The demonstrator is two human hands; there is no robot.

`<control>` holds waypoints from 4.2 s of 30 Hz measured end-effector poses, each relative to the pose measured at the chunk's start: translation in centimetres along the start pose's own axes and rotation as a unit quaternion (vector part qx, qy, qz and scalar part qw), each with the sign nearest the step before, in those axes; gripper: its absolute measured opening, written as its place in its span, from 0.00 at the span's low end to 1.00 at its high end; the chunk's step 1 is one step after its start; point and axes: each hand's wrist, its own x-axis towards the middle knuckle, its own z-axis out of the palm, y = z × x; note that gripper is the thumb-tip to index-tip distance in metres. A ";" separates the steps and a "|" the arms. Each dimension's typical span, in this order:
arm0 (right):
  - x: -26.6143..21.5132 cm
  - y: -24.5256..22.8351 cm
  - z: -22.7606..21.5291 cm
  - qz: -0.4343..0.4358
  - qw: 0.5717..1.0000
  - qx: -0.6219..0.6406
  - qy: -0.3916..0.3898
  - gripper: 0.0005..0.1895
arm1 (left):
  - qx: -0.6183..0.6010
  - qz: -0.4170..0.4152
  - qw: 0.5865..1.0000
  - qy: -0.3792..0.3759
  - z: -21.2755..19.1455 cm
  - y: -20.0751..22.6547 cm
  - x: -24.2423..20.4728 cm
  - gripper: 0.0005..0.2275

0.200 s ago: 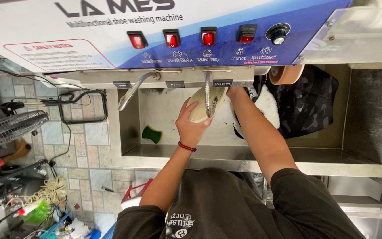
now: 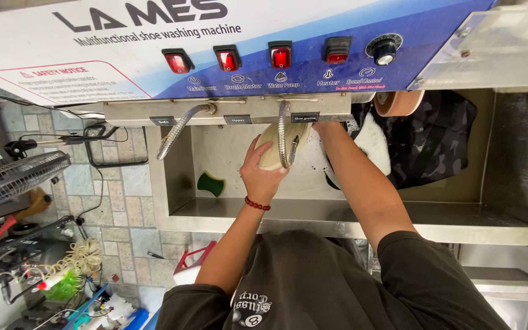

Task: The person washes the soles and uppers of different shoes at a specialized washing station, scrubbing them with a sponge and soapy water before rinsing them.

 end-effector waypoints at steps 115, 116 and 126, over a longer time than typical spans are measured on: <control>5.4 6.3 -3.4 -0.065 0.995 0.061 -0.050 0.26 | -0.055 0.116 0.992 0.018 0.9 -0.8 -1.8 0.32; 5.3 6.5 -3.3 -0.066 0.995 0.060 -0.052 0.27 | -0.055 0.107 0.993 0.021 1.0 -0.8 -1.7 0.33; 5.3 5.8 -4.1 -0.063 0.995 0.051 -0.061 0.27 | -0.055 0.168 0.984 0.002 0.6 -1.5 -3.0 0.30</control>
